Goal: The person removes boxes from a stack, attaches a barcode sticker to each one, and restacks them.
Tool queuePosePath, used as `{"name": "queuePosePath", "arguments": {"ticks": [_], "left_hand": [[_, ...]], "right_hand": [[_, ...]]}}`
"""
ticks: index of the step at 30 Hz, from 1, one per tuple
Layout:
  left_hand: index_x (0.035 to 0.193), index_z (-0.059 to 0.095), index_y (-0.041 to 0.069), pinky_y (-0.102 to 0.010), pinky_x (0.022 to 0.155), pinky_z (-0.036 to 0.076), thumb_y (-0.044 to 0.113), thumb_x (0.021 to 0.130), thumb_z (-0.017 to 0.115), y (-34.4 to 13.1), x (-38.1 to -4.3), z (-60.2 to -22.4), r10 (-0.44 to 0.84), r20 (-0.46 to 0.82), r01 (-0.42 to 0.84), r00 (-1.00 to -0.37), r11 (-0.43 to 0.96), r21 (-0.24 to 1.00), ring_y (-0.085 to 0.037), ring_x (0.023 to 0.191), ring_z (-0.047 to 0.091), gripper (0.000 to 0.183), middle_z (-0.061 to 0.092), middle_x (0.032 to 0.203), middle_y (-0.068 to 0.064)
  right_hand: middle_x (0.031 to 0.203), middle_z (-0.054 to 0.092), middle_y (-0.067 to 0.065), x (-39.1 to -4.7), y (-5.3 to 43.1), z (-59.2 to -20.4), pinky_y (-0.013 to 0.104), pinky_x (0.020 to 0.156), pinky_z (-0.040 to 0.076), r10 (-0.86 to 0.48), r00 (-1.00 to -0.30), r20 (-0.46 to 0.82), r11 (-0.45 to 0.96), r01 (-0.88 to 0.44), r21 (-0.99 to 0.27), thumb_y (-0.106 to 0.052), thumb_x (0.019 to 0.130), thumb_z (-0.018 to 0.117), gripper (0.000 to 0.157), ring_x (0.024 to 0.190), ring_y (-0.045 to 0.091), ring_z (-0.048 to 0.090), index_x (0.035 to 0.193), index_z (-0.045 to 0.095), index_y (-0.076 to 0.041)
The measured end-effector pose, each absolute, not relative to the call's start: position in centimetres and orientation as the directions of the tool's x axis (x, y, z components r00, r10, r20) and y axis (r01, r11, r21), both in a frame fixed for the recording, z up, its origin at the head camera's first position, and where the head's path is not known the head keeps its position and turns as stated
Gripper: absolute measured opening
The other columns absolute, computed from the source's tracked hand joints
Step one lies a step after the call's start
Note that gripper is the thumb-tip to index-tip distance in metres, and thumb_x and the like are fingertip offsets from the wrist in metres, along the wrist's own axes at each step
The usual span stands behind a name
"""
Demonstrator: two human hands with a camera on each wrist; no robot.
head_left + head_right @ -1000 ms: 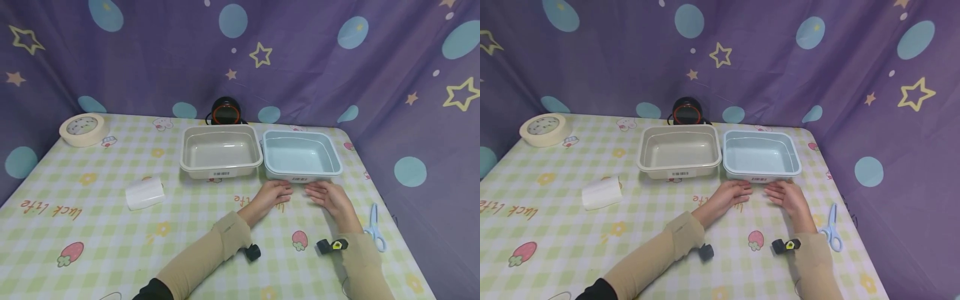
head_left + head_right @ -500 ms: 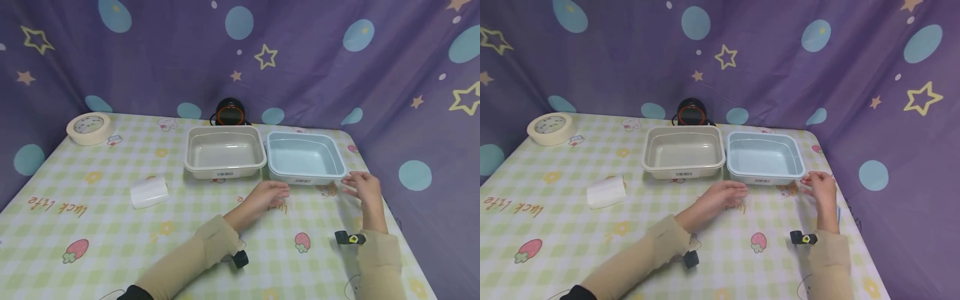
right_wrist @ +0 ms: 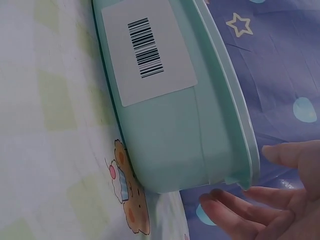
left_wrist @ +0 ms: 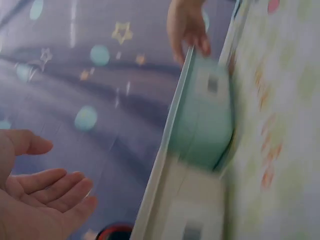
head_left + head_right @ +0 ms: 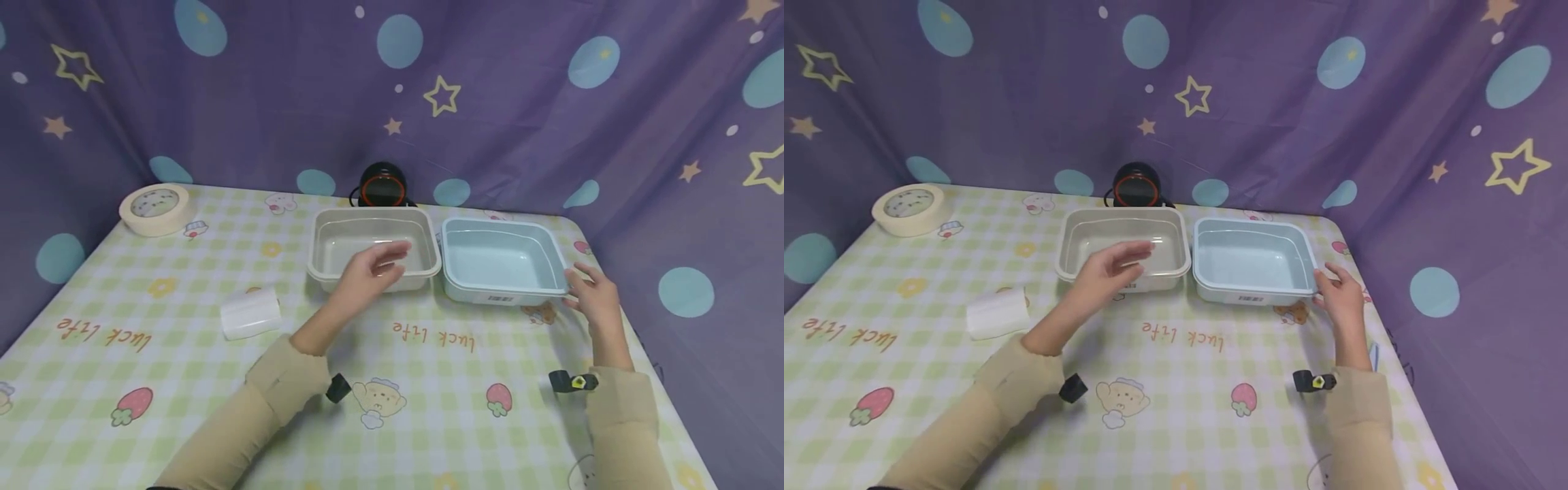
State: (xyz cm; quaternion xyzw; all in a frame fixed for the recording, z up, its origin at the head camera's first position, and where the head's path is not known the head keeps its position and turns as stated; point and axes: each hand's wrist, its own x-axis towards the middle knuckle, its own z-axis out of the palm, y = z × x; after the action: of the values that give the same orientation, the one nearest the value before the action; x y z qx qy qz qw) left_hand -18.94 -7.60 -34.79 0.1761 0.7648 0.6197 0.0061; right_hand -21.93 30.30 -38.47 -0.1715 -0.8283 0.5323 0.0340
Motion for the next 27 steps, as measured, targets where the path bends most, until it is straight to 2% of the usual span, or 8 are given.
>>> {"name": "queuePosePath", "arguments": {"ticks": [6, 14, 20, 24, 27], "left_hand": [[0.138, 0.049, -0.002, -0.042, 0.117, 0.036, 0.007, 0.093, 0.063, -12.1, -19.8, -34.0, 0.164, 0.253, 0.299, -0.953, 0.401, 0.866, -0.032, 0.135, 0.047, 0.048, 0.051, 0.143, -0.019], [0.146, 0.038, 0.001, -0.050, 0.119, 0.028, 0.016, 0.093, 0.064, -16.8, -20.6, -34.0, 0.063, 0.166, 0.169, -0.984, 0.607, 0.776, -0.036, 0.143, 0.033, 0.061, 0.037, 0.153, -0.019], [0.151, 0.025, -0.002, -0.052, 0.122, 0.018, 0.019, 0.093, 0.063, -18.3, -21.0, -34.6, 0.037, 0.024, 0.043, -0.999, 0.670, 0.741, -0.039, 0.148, 0.018, 0.072, 0.021, 0.159, -0.021], [0.152, 0.018, -0.002, -0.053, 0.123, 0.013, 0.022, 0.094, 0.062, -18.7, -21.2, -35.2, 0.048, -0.068, -0.018, -0.996, 0.675, 0.738, -0.040, 0.149, 0.012, 0.077, 0.013, 0.161, -0.021], [0.153, 0.015, -0.001, -0.054, 0.122, 0.013, 0.023, 0.094, 0.063, -18.9, -21.4, -35.8, 0.063, -0.101, -0.033, -0.993, 0.671, 0.741, -0.042, 0.148, 0.011, 0.080, 0.010, 0.161, -0.021]], "right_hand": [[0.140, 0.045, 0.034, -22.2, 30.3, -38.6, 0.015, 0.071, 0.058, 0.303, -0.943, -0.136, 0.387, 0.252, -0.887, -0.025, 0.100, 0.050, 0.059, 0.062, -0.017, 0.053, 0.151, 0.029, -0.005], [0.140, 0.043, 0.037, -22.5, 30.4, -39.1, 0.022, 0.076, 0.059, 0.265, -0.953, -0.146, 0.374, 0.241, -0.895, -0.017, 0.100, 0.049, 0.056, 0.065, -0.016, 0.056, 0.151, 0.029, -0.003], [0.143, 0.043, 0.033, -22.5, 30.5, -39.2, 0.027, 0.080, 0.059, 0.257, -0.954, -0.151, 0.368, 0.241, -0.898, -0.016, 0.100, 0.046, 0.054, 0.072, -0.013, 0.055, 0.151, 0.029, -0.004], [0.144, 0.044, 0.030, -22.5, 30.5, -39.4, 0.029, 0.081, 0.058, 0.275, -0.949, -0.152, 0.376, 0.251, -0.892, -0.016, 0.101, 0.044, 0.053, 0.089, 0.002, 0.059, 0.151, 0.030, -0.007], [0.144, 0.043, 0.029, -22.5, 30.4, -39.5, 0.027, 0.079, 0.059, 0.278, -0.948, -0.156, 0.376, 0.257, -0.890, -0.016, 0.101, 0.042, 0.053, 0.087, 0.001, 0.060, 0.151, 0.030, -0.007]]}}
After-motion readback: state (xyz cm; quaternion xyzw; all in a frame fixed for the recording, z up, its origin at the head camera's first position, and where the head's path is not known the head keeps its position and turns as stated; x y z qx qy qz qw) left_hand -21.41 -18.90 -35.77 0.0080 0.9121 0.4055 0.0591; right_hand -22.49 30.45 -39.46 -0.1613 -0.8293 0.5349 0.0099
